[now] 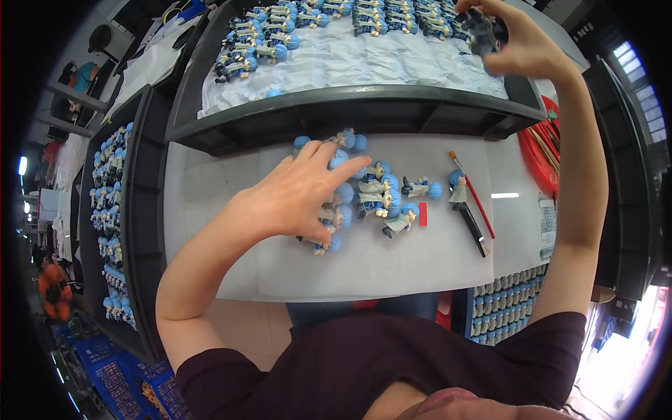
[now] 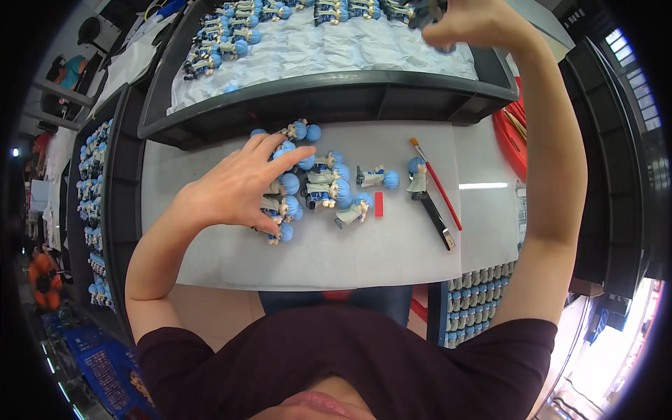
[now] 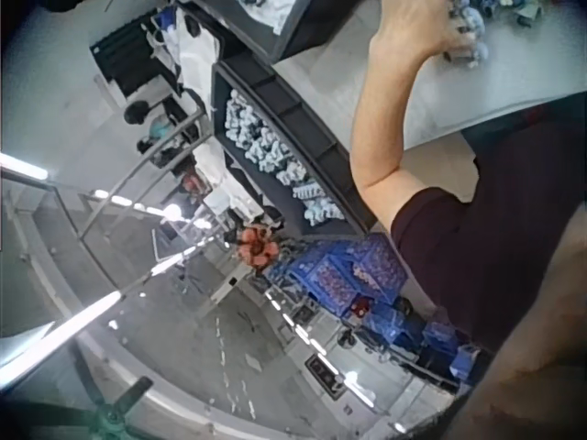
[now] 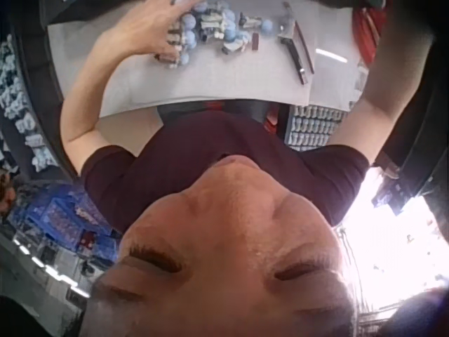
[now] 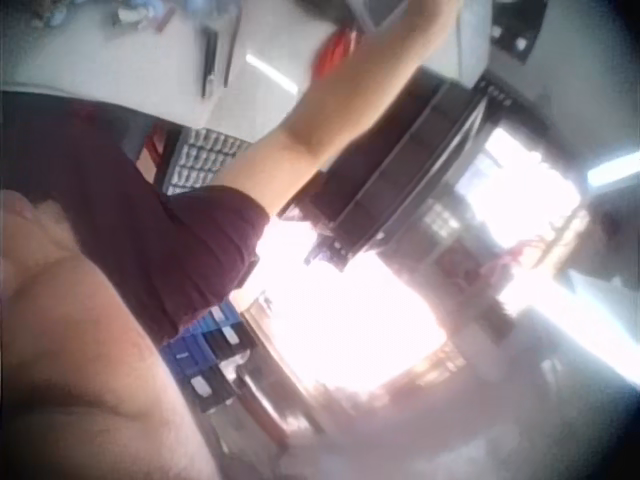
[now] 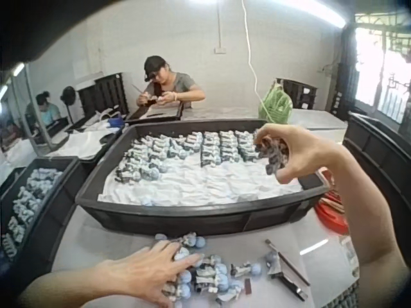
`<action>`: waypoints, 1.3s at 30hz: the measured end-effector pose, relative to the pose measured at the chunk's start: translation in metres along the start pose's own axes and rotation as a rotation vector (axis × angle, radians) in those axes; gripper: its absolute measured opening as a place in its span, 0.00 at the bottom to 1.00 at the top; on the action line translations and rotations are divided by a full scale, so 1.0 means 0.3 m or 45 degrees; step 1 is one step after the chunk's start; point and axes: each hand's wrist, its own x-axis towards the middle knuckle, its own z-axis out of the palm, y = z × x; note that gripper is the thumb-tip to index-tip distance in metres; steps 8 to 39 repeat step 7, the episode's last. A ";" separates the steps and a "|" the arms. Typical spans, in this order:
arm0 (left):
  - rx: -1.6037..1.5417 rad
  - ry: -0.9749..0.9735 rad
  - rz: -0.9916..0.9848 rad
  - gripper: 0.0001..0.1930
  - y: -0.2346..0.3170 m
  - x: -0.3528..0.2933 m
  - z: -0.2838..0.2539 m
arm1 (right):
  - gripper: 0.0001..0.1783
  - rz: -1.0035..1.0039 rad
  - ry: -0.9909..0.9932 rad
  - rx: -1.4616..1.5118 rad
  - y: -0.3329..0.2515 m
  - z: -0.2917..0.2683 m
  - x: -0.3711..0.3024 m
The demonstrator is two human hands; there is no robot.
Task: The person assembles small blue and white figurines by hand at a workbench. They pick up individual parts, fit them together, and place the completed figures into a tray. The process is repeated for multiple units, with the person handling the small components carefully.
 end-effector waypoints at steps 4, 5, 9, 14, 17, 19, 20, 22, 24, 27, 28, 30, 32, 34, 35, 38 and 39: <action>-0.029 0.156 -0.141 0.56 -0.018 -0.064 0.050 | 0.33 -0.227 -0.264 0.070 -0.299 0.155 -0.067; 0.006 0.207 -0.139 0.57 -0.014 -0.073 0.055 | 0.35 -0.351 -0.293 0.088 -0.324 0.207 -0.091; 0.038 0.257 -0.117 0.57 -0.008 -0.087 0.058 | 0.36 -0.269 -0.471 0.016 -0.358 0.289 -0.119; 0.038 0.257 -0.117 0.57 -0.008 -0.087 0.058 | 0.36 -0.269 -0.471 0.016 -0.358 0.289 -0.119; 0.038 0.257 -0.117 0.57 -0.008 -0.087 0.058 | 0.36 -0.269 -0.471 0.016 -0.358 0.289 -0.119; 0.038 0.257 -0.117 0.57 -0.008 -0.087 0.058 | 0.36 -0.269 -0.471 0.016 -0.358 0.289 -0.119; 0.038 0.257 -0.117 0.57 -0.008 -0.087 0.058 | 0.36 -0.269 -0.471 0.016 -0.358 0.289 -0.119; 0.038 0.257 -0.117 0.57 -0.008 -0.087 0.058 | 0.36 -0.269 -0.471 0.016 -0.358 0.289 -0.119; 0.038 0.257 -0.117 0.57 -0.008 -0.087 0.058 | 0.36 -0.269 -0.471 0.016 -0.358 0.289 -0.119; 0.038 0.257 -0.117 0.57 -0.008 -0.087 0.058 | 0.36 -0.269 -0.471 0.016 -0.358 0.289 -0.119; 0.038 0.257 -0.117 0.57 -0.008 -0.087 0.058 | 0.36 -0.269 -0.471 0.016 -0.358 0.289 -0.119; 0.038 0.257 -0.117 0.57 -0.008 -0.087 0.058 | 0.36 -0.269 -0.471 0.016 -0.358 0.289 -0.119; 0.038 0.257 -0.117 0.57 -0.008 -0.087 0.058 | 0.36 -0.269 -0.471 0.016 -0.358 0.289 -0.119; 0.038 0.257 -0.117 0.57 -0.008 -0.087 0.058 | 0.36 -0.269 -0.471 0.016 -0.358 0.289 -0.119; 0.038 0.257 -0.117 0.57 -0.008 -0.087 0.058 | 0.36 -0.269 -0.471 0.016 -0.358 0.289 -0.119; 0.038 0.257 -0.117 0.57 -0.008 -0.087 0.058 | 0.36 -0.269 -0.471 0.016 -0.358 0.289 -0.119; 0.038 0.257 -0.117 0.57 -0.008 -0.087 0.058 | 0.36 -0.269 -0.471 0.016 -0.358 0.289 -0.119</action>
